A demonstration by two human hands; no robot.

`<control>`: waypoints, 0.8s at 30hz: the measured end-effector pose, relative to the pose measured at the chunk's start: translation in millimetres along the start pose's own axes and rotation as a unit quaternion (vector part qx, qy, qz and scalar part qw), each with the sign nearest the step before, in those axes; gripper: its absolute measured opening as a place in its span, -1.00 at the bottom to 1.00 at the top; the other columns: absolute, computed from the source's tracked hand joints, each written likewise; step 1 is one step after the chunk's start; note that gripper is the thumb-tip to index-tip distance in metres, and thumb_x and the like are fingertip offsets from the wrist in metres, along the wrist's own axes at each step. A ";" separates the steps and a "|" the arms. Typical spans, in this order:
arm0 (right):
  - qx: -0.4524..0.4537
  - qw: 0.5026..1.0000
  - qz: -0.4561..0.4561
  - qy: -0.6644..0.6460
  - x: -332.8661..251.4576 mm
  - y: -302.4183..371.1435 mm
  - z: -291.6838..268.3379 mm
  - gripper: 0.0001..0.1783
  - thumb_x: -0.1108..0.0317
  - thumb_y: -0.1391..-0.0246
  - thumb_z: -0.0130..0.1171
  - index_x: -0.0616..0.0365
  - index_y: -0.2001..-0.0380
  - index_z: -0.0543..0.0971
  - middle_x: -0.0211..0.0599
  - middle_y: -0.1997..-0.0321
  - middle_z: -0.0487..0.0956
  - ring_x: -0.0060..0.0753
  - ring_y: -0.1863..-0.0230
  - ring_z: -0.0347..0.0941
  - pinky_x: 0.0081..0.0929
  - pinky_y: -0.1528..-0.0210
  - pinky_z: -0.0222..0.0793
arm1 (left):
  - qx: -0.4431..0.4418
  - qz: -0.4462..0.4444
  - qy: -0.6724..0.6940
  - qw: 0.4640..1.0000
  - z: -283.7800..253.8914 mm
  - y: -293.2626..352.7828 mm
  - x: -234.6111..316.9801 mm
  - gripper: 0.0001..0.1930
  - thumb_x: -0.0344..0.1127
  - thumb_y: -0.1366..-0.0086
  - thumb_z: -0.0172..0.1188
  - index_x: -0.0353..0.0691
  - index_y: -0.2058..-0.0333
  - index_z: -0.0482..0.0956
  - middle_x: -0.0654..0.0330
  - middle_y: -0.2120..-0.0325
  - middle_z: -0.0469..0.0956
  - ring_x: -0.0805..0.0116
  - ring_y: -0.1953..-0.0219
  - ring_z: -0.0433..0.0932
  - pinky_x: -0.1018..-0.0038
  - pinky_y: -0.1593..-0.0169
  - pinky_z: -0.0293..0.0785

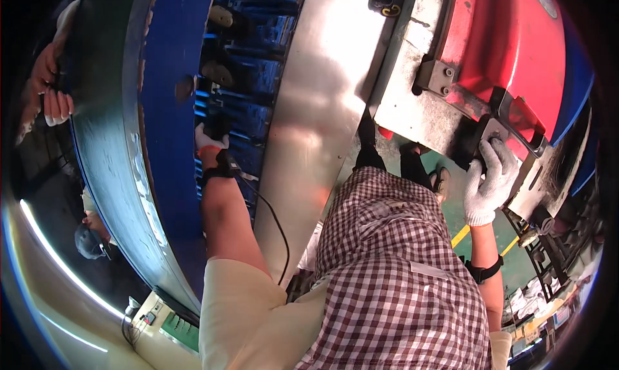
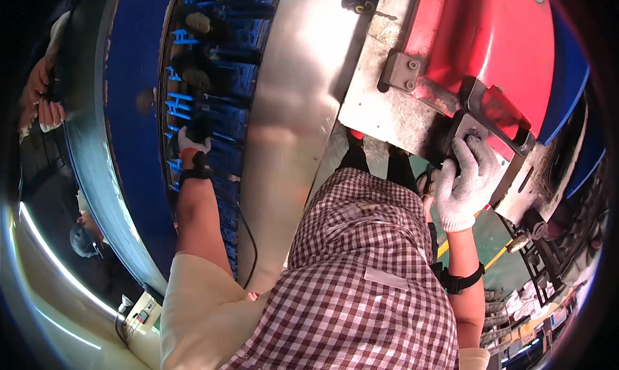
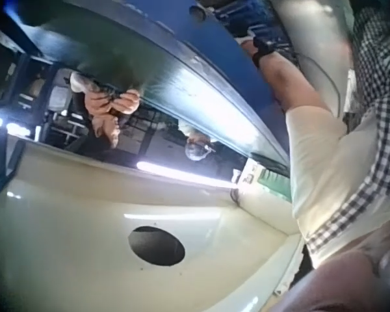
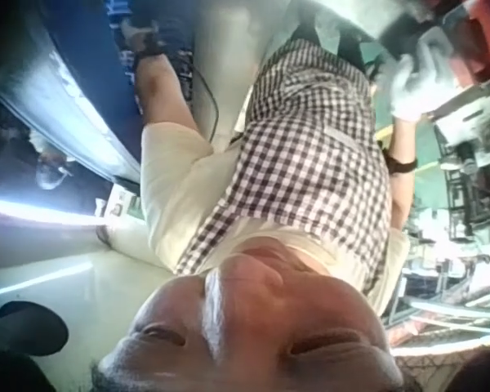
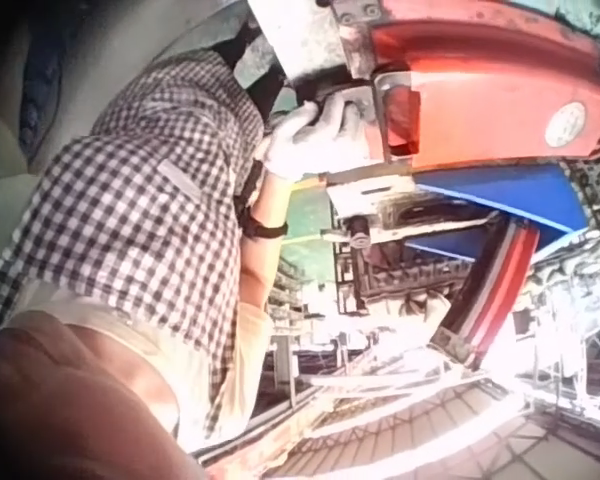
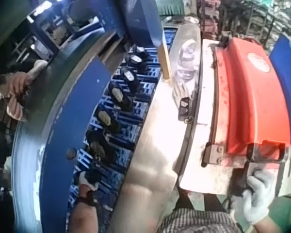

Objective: Operating industrial machinery to last and press shoe soles in a factory setting.

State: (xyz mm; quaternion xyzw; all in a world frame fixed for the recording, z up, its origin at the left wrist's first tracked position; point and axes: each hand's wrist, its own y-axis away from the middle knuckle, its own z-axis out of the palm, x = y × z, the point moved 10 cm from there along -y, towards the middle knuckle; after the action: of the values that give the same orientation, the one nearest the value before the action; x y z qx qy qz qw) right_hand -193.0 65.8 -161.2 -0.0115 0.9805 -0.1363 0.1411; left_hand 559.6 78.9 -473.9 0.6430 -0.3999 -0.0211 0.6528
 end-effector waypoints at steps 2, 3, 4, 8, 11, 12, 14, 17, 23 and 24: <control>-0.001 1.000 -0.009 -0.017 1.0 0.9 1.5 -0.54 0.46 0.07 0.32 0.02 0.00 0.66 -0.17 -0.09 0.58 0.00 -0.18 0.45 -0.04 -0.30 0.28 | -0.036 0.040 0.061 0.997 -23.6 10.1 -4.4 -0.65 0.08 -0.19 0.28 0.15 0.09 0.64 0.31 0.06 0.66 0.23 -0.03 0.58 0.09 0.05 0.50; 0.003 1.000 -0.011 -0.017 0.6 2.1 0.8 -0.53 0.46 0.08 0.33 0.01 0.00 0.65 -0.17 -0.10 0.57 0.01 -0.19 0.45 -0.04 -0.30 0.28 | -0.039 0.038 0.062 0.997 -30.0 20.0 -20.0 -0.65 0.08 -0.19 0.28 0.15 0.09 0.64 0.31 0.06 0.66 0.23 -0.03 0.58 0.09 0.05 0.50; 0.006 1.000 -0.006 -0.007 1.5 4.4 0.6 -0.53 0.46 0.08 0.33 0.01 0.00 0.65 -0.17 -0.10 0.57 0.01 -0.19 0.45 -0.04 -0.30 0.28 | -0.085 0.069 0.119 0.987 -17.7 37.0 -38.7 -0.66 0.02 -0.20 0.29 0.07 0.09 0.62 0.27 0.05 0.64 0.21 -0.03 0.59 0.03 0.06 0.53; -0.001 0.999 -0.034 -0.013 -5.4 0.7 -2.1 -0.53 0.43 0.09 0.35 -0.03 0.01 0.64 -0.19 -0.12 0.56 0.01 -0.20 0.46 -0.04 -0.28 0.29 | -0.080 0.182 0.106 0.974 -30.7 123.3 -98.5 -0.59 -0.12 -0.23 0.25 -0.17 0.00 0.58 0.07 -0.02 0.62 0.03 -0.08 0.57 -0.10 -0.18 0.51; 0.002 0.999 -0.034 -0.026 -3.3 -0.5 -7.0 -0.54 0.40 0.11 0.37 -0.04 0.03 0.65 -0.21 -0.09 0.56 -0.01 -0.21 0.45 -0.04 -0.27 0.29 | -0.146 0.039 0.138 0.979 25.1 207.7 -162.2 -0.42 -0.15 -0.13 0.24 -0.13 -0.17 0.51 0.11 -0.14 0.55 0.00 -0.19 0.50 -0.16 -0.35 0.34; -0.001 0.998 -0.031 -0.049 -1.3 -0.7 -8.3 -0.55 0.40 0.10 0.36 -0.04 0.04 0.65 -0.21 -0.07 0.57 -0.01 -0.21 0.46 -0.04 -0.27 0.29 | -0.232 0.031 0.121 0.965 64.6 258.9 -168.8 -0.27 -0.16 -0.06 0.24 -0.18 -0.27 0.45 0.10 -0.25 0.49 -0.02 -0.29 0.44 -0.09 -0.43 0.25; 0.012 0.994 -0.054 -0.094 -5.4 -3.5 -17.8 -0.60 0.40 0.05 0.33 -0.01 0.05 0.65 -0.23 -0.04 0.58 -0.01 -0.21 0.46 -0.05 -0.26 0.30 | -0.395 -0.038 0.104 0.912 114.9 324.7 -190.4 -0.18 -0.18 -0.04 0.24 -0.29 -0.34 0.37 0.03 -0.29 0.45 -0.04 -0.35 0.40 0.03 -0.44 0.29; -0.093 0.950 -0.123 -0.271 -19.4 -5.0 -20.6 -0.54 0.29 -0.09 0.33 0.17 -0.06 0.58 -0.10 -0.17 0.52 -0.02 -0.30 0.40 -0.05 -0.37 0.24 | -0.521 -0.034 0.039 0.852 174.9 395.1 -210.3 -0.13 -0.20 0.01 0.28 -0.32 -0.35 0.34 0.01 -0.24 0.49 -0.05 -0.32 0.43 0.09 -0.43 0.32; -0.230 0.716 0.029 -0.659 -30.6 -4.7 -48.1 0.18 0.26 -0.08 0.35 0.35 -0.56 -0.15 0.12 -0.64 -0.04 -0.07 -0.66 -0.14 -0.26 -0.62 -0.19 | -0.622 0.080 -0.203 0.752 290.4 562.6 -246.1 -0.08 -0.26 -0.05 0.37 -0.36 -0.40 0.22 0.05 -0.28 0.44 0.09 -0.29 0.47 0.21 -0.36 0.40; -0.211 0.710 0.059 -0.669 -4.2 -1.2 -60.0 0.18 0.28 -0.08 0.34 0.33 -0.57 -0.17 0.07 -0.65 -0.06 -0.13 -0.66 -0.16 -0.29 -0.63 -0.22 | -0.625 0.138 -0.286 0.713 305.4 575.8 -254.1 -0.09 -0.30 -0.10 0.34 -0.35 -0.43 0.16 0.03 -0.29 0.43 0.09 -0.31 0.45 0.23 -0.38 0.36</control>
State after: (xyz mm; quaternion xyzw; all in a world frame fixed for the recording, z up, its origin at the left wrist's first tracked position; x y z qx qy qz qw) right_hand -205.8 80.7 -104.4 -0.0714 0.6312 0.1257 0.7621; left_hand -61.0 64.4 -151.4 -0.0109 -0.5473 -0.3594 0.7557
